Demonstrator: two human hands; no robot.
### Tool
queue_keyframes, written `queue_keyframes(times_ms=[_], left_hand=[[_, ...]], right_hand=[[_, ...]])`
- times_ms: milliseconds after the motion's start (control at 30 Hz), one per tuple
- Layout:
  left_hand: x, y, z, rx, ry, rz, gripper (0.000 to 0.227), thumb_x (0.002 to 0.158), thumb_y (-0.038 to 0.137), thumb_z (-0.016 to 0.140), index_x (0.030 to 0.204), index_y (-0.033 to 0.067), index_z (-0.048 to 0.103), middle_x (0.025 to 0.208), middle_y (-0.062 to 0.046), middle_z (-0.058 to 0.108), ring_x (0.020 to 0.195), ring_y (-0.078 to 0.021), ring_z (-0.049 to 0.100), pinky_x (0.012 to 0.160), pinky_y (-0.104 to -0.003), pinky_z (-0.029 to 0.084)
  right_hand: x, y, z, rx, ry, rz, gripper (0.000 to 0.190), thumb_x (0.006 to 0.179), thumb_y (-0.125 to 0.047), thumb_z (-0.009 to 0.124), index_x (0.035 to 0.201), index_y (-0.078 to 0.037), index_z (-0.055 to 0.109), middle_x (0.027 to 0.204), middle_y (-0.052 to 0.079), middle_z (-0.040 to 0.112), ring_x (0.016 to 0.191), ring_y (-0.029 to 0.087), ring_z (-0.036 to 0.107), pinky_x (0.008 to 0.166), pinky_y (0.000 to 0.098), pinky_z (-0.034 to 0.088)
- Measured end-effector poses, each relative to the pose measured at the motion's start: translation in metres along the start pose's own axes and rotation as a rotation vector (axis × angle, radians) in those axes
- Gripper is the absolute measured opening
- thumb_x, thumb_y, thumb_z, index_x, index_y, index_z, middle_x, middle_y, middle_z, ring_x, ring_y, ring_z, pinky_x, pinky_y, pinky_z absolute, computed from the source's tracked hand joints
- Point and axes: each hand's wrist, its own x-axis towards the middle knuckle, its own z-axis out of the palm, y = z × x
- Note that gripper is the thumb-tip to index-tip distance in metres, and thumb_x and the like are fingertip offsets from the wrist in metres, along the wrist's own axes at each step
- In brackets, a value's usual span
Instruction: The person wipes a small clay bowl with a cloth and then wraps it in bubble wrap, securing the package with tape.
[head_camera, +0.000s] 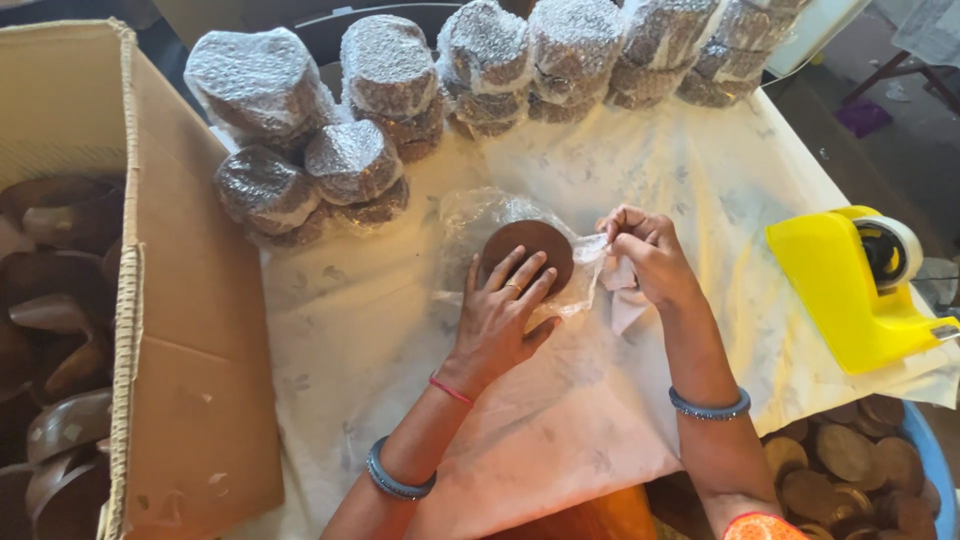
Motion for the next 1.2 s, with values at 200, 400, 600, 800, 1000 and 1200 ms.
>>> queue_keyframes(times_ms=[200,400,600,800,1000,1200], left_hand=[[0.003,0.004,-0.002,-0.031,-0.024,-0.014,0.059,0.084,0.046,0.074,0.133,0.0143,0.065,0.149,-0.006,0.054,0.144,-0.0305,0.043,0.117,-0.068,0.021],[0.004,0.003,0.001,-0.083,0.024,-0.026,0.046,0.094,0.046,0.065,0.126,0.0127,0.070,0.144,-0.008,0.060,0.140,-0.0311,0.049,0.118,-0.072,0.017],[0.044,-0.005,0.004,-0.058,-0.075,-0.179,0.029,0.105,0.034,0.056,0.126,0.0150,0.064,0.118,-0.005,0.074,0.114,-0.0253,0.068,0.124,-0.069,0.020],[0.085,-0.020,0.009,-0.066,-0.108,-0.084,0.054,0.087,0.019,0.066,0.140,0.0170,0.057,0.091,-0.015,0.072,0.082,-0.0357,0.071,0.081,-0.053,0.051],[0.086,-0.033,0.050,-0.062,-0.005,-0.178,0.009,0.090,0.016,0.064,0.098,0.0139,0.068,0.089,-0.013,0.074,0.081,-0.0361,0.071,0.069,-0.048,0.055],[0.089,-0.028,0.051,-0.048,0.055,-0.316,0.005,0.096,0.013,0.061,0.096,0.0099,0.065,0.084,-0.015,0.073,0.081,-0.0361,0.071,0.069,-0.049,0.055]], right_hand=[[0.001,-0.017,0.008,0.182,-0.054,0.249,0.013,0.092,-0.003,0.067,0.104,-0.003,0.062,0.093,0.003,0.067,0.084,0.009,0.065,0.071,0.0229,0.052],[0.002,-0.017,0.012,0.120,-0.007,0.176,0.035,0.085,0.005,0.070,0.119,0.001,0.063,0.100,0.005,0.072,0.087,0.009,0.068,0.074,0.0218,0.052],[0.004,-0.016,0.013,0.064,-0.097,0.180,0.042,0.083,0.006,0.070,0.125,0.003,0.064,0.106,0.005,0.074,0.095,0.009,0.070,0.086,0.0230,0.055],[0.002,-0.023,0.014,0.011,-0.061,0.222,0.041,0.085,0.004,0.071,0.125,0.000,0.066,0.103,0.006,0.074,0.092,0.009,0.070,0.084,0.0238,0.056],[0.004,0.001,-0.014,-0.057,-0.153,0.262,0.037,0.086,0.008,0.069,0.122,0.001,0.067,0.096,0.003,0.070,0.086,0.008,0.065,0.074,0.0245,0.053],[0.003,-0.004,-0.016,-0.008,-0.131,0.190,0.029,0.085,0.009,0.068,0.114,0.003,0.066,0.098,0.000,0.068,0.088,0.007,0.067,0.079,0.0231,0.056]])
